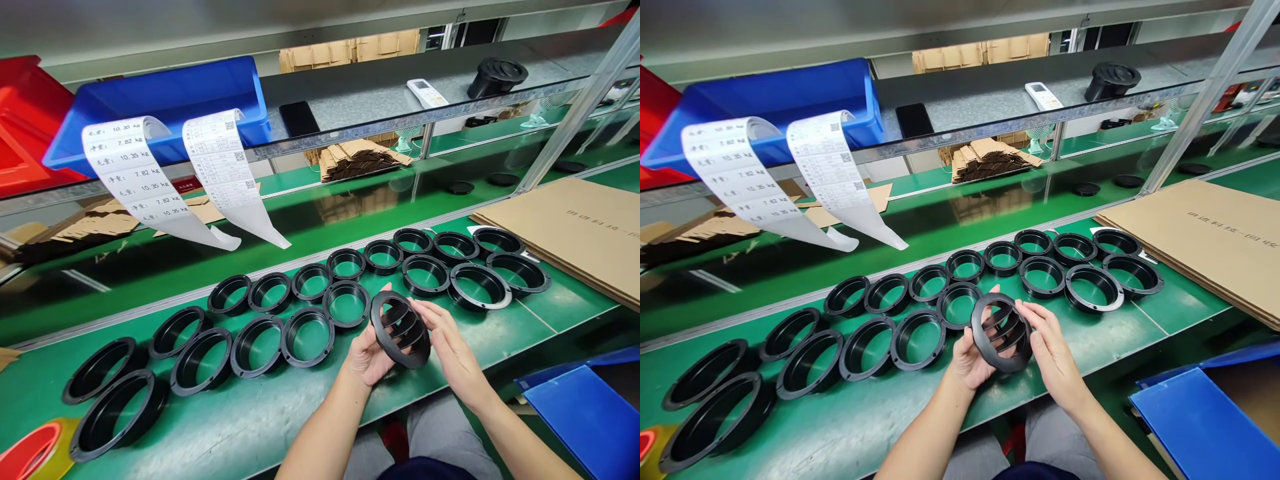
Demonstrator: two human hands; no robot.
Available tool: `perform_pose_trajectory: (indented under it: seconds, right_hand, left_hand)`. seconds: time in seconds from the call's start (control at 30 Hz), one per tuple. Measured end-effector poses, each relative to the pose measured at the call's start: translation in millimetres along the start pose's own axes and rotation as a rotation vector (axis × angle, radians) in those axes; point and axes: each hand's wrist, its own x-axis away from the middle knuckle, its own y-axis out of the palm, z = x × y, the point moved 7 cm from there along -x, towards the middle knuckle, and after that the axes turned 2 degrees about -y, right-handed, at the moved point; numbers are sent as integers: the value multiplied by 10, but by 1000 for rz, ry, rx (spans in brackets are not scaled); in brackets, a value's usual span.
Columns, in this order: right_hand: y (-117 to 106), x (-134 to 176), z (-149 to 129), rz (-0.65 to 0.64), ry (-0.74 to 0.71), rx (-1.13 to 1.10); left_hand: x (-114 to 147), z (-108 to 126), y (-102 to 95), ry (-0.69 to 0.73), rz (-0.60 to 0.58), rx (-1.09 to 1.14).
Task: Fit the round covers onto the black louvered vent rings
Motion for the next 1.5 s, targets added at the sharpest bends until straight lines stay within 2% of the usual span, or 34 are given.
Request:
perform_pose_trajectory:
  seconds: [0.23,0.4,0.47,0.6,0.67,0.73,0.8,0.9,0.97,1.03,1.2,1.5]
  right_hand:
    - [46,-10,1,-14,-15,-23]
    - [6,-1,-91,9,-67,51]
    - [-27,25,-216,47,-177,146]
    - [-14,143,-538,171,-529,427]
    - [42,159,-576,160,-576,476]
    - [68,132,-540,122,-525,417]
    - [-3,93,-469,169,-409,325]
    - [-231,35,-254,336,-90,144]
    - [-332,7,-93,394,112,-61]
    - [-378,-26,17,422,236,-276]
    - [-342,-56,154,405,426,-586]
    - [-265,-32,202,352,503,-716]
  left_hand:
    - [-14,30,-5,28,-11,10]
    - [-10,25,-34,15,-3,-3]
    - [-19,37,-19,22,7,-8]
    - [-37,77,2,62,85,-40]
    - [-44,73,0,69,118,-46]
    - [-56,54,-18,66,145,-47]
    - [-73,37,-55,62,190,-92]
    - [-98,37,-103,52,262,-219]
    - [-108,49,-114,46,285,-276]
    - [-110,60,-120,46,296,-301]
    - [-103,62,-124,66,271,-289]
    - [-97,79,-75,72,205,-262]
